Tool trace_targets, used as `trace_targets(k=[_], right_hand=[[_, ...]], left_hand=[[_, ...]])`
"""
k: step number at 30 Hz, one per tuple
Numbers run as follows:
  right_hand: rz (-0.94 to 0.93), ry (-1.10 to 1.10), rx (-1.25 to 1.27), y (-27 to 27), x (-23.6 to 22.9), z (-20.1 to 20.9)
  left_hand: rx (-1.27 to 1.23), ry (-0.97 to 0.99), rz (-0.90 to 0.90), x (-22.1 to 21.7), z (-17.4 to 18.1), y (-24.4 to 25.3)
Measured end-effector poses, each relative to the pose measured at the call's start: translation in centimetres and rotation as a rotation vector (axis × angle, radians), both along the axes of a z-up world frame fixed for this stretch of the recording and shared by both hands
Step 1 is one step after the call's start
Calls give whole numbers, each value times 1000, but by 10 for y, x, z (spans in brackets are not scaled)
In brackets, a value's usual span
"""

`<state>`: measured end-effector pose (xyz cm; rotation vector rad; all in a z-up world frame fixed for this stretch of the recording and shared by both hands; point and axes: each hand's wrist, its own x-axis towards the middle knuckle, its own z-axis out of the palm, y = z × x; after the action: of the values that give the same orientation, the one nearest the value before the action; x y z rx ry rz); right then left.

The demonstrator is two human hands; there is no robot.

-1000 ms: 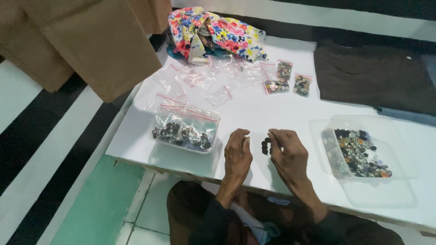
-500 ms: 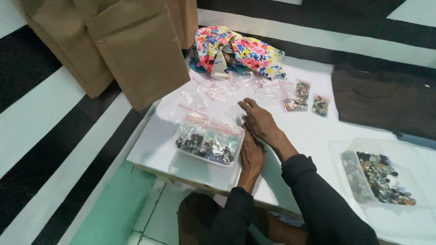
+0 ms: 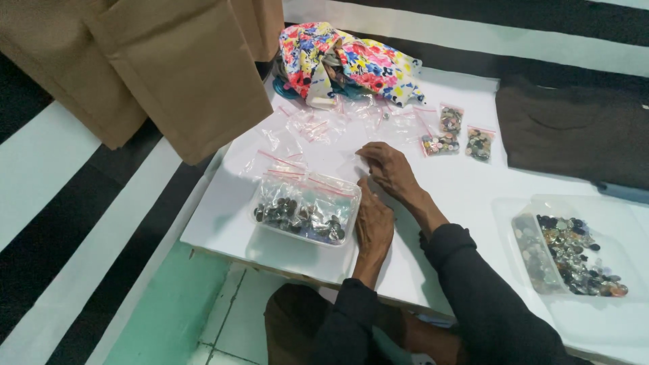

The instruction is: Sorting black buttons from a container and placing them into small plastic bags.

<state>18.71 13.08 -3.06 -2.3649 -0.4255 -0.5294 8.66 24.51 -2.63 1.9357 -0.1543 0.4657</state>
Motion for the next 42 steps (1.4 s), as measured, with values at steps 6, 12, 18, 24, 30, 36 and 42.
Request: trace_targets(k=[6, 12, 18, 24, 30, 36, 42], right_hand=[[-70, 257, 608, -9, -6, 2], [-25, 281, 828, -1, -35, 35], [-13, 313, 917, -18, -57, 48], [-85, 349, 1022, -40, -88, 40], [-110, 310, 912, -52, -140, 59], [-216, 243, 838, -69, -167, 68], [-312, 155, 798, -72, -189, 63]], left_hand=[[-65, 88, -45, -6, -13, -10], [-114, 60, -71, -5, -1, -7], [-169, 105, -104, 2, -14, -8], [-560, 281, -277, 6, -20, -11], [-723, 241, -403, -15, -10, -14], [-656, 234, -430, -38, 3, -15], [-706, 368, -387, -50, 12, -14]])
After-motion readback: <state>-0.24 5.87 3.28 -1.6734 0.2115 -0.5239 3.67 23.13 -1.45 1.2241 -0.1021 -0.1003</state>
